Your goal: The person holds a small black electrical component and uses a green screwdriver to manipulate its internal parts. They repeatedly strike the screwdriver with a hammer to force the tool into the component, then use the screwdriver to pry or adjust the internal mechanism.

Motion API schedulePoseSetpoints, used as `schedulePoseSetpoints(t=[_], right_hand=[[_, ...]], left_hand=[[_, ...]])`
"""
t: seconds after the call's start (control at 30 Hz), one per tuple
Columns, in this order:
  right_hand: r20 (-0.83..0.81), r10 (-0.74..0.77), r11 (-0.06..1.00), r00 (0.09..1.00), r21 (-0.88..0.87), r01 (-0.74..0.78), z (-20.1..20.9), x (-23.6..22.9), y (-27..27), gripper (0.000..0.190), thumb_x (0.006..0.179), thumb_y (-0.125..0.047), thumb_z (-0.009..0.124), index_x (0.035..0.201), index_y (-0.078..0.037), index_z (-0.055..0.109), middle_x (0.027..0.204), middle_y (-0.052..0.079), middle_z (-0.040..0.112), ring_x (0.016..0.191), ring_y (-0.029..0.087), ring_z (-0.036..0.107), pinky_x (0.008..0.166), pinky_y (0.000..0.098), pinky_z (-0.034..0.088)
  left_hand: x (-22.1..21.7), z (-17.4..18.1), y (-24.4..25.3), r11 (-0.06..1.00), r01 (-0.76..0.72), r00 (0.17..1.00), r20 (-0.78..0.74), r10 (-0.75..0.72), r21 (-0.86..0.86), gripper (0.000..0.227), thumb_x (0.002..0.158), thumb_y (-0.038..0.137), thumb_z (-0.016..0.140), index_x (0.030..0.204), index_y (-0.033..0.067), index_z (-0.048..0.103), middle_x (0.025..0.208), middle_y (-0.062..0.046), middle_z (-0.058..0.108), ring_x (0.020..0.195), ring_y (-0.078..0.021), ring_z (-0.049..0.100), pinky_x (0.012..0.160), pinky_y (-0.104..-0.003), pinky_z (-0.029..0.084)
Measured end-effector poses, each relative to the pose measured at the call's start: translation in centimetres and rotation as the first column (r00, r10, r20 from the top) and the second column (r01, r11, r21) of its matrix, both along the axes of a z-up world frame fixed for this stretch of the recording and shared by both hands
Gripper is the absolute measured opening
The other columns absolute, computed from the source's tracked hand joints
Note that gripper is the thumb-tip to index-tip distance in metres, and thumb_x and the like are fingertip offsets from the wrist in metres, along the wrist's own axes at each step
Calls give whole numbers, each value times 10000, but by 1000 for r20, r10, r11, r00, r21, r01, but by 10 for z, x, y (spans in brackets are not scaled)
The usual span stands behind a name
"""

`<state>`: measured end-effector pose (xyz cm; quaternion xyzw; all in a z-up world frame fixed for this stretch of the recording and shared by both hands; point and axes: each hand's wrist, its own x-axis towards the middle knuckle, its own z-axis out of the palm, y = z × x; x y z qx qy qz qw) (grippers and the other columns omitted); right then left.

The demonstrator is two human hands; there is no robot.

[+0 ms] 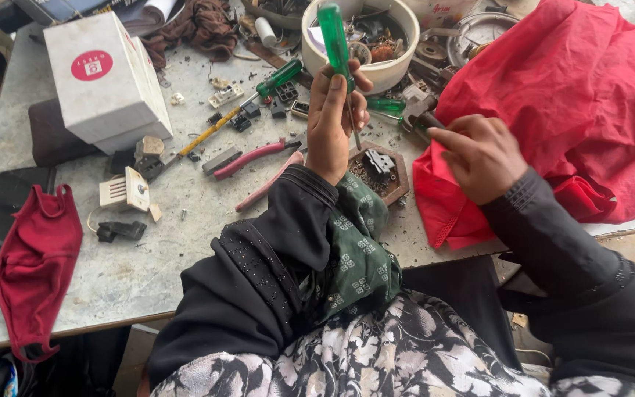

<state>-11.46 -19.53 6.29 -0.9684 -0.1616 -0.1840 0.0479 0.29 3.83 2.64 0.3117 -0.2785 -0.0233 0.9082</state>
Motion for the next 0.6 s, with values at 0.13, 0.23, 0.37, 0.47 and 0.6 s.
schedulePoseSetpoints(t=[0.13,0.23,0.37,0.47,0.6], right_hand=[[-27,337,925,941,198,-325,-7,16,30,623,807,-254,808,1386,-107,630,1268,172,616,1171,359,549,1008,462,435],[-82,395,892,915,275,-360,-12,31,48,698,767,-273,827,1404,-82,615,1266,159,626,1158,345,542,992,442,429],[-122,261,910,958,363,-202,-20,35,63,649,747,-382,887,1297,-112,670,1028,76,619,1013,267,550,915,390,449],[-111,148,930,983,354,-100,-26,34,72,670,685,-461,922,1170,-79,662,950,65,582,942,264,518,840,375,443],[-57,115,931,992,355,-88,-31,30,77,679,660,-491,924,1111,-69,642,916,61,561,930,265,507,834,384,436]], left_hand=[[-6,3,0,1000,21,1000,-21,-21,-19,394,1154,295,462,1480,74,485,1074,-27,603,740,-48,452,651,-223,384],[-11,7,-1,1000,-1,1000,-13,1,-24,425,1160,321,467,1482,44,490,1049,-19,603,730,-34,436,638,-212,367],[-16,7,-2,1000,21,1000,-1,-21,-16,455,1160,364,471,1477,39,483,1040,-11,602,734,-34,425,660,-216,368],[-19,6,-3,999,-16,1000,19,16,35,466,1165,377,474,1473,28,493,1025,-9,603,733,-30,414,656,-213,356],[-21,5,-3,997,-36,999,38,34,66,456,1172,377,479,1468,30,494,983,-4,595,700,-24,408,664,-215,348]])
